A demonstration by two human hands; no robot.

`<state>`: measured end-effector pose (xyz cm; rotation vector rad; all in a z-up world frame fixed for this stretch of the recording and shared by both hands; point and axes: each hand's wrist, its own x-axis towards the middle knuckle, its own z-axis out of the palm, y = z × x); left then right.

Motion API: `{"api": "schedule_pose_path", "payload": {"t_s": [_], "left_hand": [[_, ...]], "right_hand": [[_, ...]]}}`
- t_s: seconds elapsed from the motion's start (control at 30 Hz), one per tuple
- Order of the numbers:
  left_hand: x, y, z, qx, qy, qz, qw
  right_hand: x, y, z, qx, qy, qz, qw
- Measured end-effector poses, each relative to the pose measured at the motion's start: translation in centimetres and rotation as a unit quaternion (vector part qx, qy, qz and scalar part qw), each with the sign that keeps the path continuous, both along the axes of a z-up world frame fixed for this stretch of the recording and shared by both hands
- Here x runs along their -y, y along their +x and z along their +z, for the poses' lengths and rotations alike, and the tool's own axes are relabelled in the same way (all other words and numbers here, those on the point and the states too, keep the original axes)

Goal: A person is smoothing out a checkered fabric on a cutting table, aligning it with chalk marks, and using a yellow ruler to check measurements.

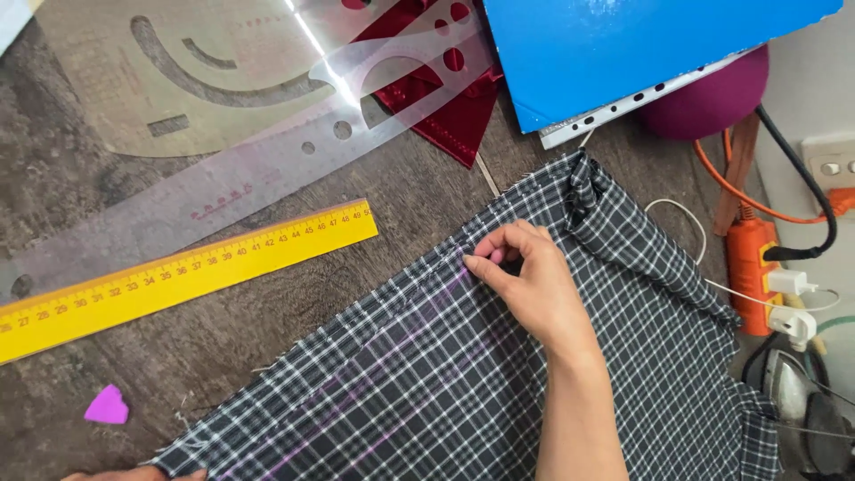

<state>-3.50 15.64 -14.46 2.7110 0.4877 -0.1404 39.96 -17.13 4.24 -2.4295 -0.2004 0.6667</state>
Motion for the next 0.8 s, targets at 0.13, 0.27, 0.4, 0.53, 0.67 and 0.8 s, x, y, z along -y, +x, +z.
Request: {"api": "schedule_pose_path", "payload": {"t_s": [0.13,0.27,0.4,0.53,0.67,0.8], "left_hand": [[5.1,5.0,4.5,0.036,-0.003,-0.002,0.999],[8.9,8.3,10.0,0.093,-0.008,0.010,0.996],[8.5,9.2,11.9,0.118,-0.032,-0.016,0.992],[7.8,10.2,12.9,0.183,-0.077,-0.056,0.979],[7.8,10.0,13.0,0.186,-0.068,-0.066,0.978],[7.6,10.2,13.3,0.176,-0.075,-0.070,0.979]], "right_hand": [[0.1,0.2,-0.2,0.002,-0.007,0.006,1.000],[-0.6,0.2,0.6,-0.060,-0.063,-0.001,0.996],[-1.0,0.1,1.1,-0.079,-0.066,-0.006,0.995],[-1.7,-0.4,2.0,-0.099,-0.055,-0.036,0.993],[-1.2,-0.7,1.3,-0.084,-0.031,-0.041,0.995],[-0.1,-1.8,0.5,0.014,0.030,-0.020,0.999]]}}
